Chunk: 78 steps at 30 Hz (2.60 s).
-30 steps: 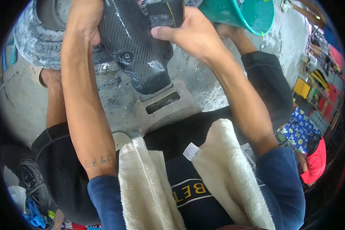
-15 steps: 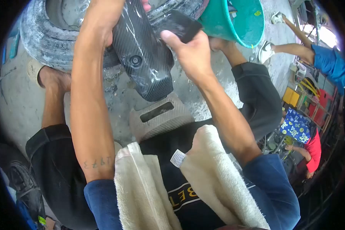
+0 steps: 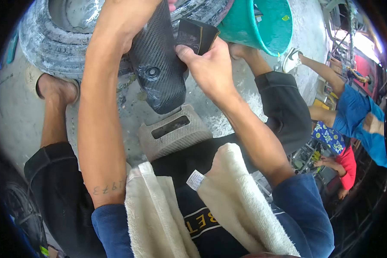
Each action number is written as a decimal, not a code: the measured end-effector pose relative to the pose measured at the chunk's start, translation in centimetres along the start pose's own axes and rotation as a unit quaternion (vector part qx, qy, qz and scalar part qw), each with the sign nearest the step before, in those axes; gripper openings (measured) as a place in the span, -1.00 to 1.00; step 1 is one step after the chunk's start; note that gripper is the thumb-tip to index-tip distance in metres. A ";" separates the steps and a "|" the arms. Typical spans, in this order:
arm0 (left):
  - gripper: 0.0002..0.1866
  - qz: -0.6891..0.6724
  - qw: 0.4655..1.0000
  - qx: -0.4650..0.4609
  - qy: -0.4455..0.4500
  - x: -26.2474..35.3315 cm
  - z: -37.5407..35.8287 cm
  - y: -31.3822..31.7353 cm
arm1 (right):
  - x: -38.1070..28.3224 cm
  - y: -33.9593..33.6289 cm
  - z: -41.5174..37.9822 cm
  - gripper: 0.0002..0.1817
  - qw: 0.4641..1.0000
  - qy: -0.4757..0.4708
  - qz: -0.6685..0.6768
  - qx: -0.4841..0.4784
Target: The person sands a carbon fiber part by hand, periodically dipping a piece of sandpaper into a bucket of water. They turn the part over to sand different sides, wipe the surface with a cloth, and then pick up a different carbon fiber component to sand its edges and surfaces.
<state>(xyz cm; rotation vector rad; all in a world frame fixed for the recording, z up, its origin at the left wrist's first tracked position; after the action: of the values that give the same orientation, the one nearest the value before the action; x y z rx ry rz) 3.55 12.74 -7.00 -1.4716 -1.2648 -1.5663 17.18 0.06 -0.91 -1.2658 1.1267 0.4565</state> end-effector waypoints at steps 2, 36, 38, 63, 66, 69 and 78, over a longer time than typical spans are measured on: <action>-0.63 -0.008 1.000 -0.003 -0.002 0.4 0.3 -0.1 | -0.2 -2.2 1.3 -0.83 0.984 0.128 0.025 -0.119; -0.03 0.235 0.945 0.038 -0.225 5.1 2.1 3.0 | 1.8 -5.4 -1.9 -0.80 0.956 0.227 0.162 -0.095; 0.00 0.264 0.943 0.034 -0.199 4.9 2.3 2.9 | 2.1 -4.8 -0.6 -0.78 0.947 0.208 0.222 -0.105; 0.09 0.324 0.943 -0.007 -0.077 5.5 3.3 3.3 | 2.1 -2.1 2.2 -0.69 0.953 0.180 0.013 -0.244; 0.08 0.325 0.942 -0.007 -0.077 5.4 3.3 3.2 | 3.0 -0.1 1.4 -0.74 0.989 0.068 0.019 -0.133; 0.08 0.324 0.943 -0.008 -0.079 5.5 3.2 3.3 | 2.1 0.1 0.5 -0.75 0.998 0.053 0.020 -0.037; 0.06 0.320 0.944 -0.008 -0.084 5.4 3.1 3.4 | 2.8 0.5 1.5 -0.75 0.997 -0.014 -0.036 -0.063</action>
<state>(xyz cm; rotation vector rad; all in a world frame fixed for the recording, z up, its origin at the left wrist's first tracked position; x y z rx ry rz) 6.92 15.35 -1.31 -1.8184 -0.7336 -1.0322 18.62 0.71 -3.74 -1.4010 1.0378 0.4955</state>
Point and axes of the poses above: each hand's wrist, its own z-axis towards the middle knuckle, its own y-axis out of the palm, x = y × z, the point moved 1 cm from there along z, towards the middle knuckle, and after that the axes turned 13 degrees about -z, right-handed, at the moved point
